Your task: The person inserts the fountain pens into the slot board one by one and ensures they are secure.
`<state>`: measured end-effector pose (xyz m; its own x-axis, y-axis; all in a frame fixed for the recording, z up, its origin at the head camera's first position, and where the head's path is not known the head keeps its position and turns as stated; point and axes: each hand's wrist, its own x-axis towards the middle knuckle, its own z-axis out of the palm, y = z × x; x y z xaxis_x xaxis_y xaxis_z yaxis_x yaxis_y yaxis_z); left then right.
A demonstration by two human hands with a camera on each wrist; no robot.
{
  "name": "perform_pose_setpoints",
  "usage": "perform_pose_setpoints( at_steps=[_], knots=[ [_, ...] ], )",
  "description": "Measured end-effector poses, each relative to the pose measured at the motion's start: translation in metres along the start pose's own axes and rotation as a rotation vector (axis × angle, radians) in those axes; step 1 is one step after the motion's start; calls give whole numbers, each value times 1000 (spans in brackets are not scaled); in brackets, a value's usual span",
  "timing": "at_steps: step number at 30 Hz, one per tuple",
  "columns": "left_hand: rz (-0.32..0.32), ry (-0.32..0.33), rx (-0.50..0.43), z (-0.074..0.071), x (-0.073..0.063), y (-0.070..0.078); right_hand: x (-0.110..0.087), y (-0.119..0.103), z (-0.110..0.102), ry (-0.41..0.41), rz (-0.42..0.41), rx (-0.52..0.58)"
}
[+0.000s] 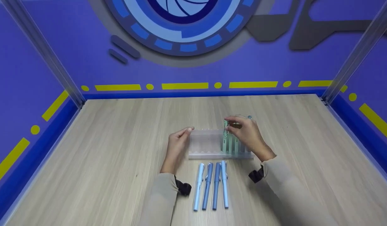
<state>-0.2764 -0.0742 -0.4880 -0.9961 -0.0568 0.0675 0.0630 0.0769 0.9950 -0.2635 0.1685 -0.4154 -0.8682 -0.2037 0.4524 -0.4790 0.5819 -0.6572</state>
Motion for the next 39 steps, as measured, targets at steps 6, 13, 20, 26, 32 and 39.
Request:
perform_pose_setpoints(
  at_steps=[6, 13, 20, 26, 32, 39],
  knots=[
    [23, -2, 10, 0, 0, 0, 2, 1, -2, 5, -110, -135],
    [29, 4, 20, 0, 0, 0, 5, 5, -3, -20, -143, -198],
    [23, -6, 6, -1, 0, -1, 9, 10, -2, -51, -162, -245],
    [8, -2, 3, -1, 0, -1, 12, 13, -2, -57, -154, -254],
    [31, -9, 38, -1, -3, 4, 14, 14, 1, -55, -165, -274],
    [9, -2, 38, 0, 1, -1, 15, 17, 3, -50, -170, -278]
  ],
)
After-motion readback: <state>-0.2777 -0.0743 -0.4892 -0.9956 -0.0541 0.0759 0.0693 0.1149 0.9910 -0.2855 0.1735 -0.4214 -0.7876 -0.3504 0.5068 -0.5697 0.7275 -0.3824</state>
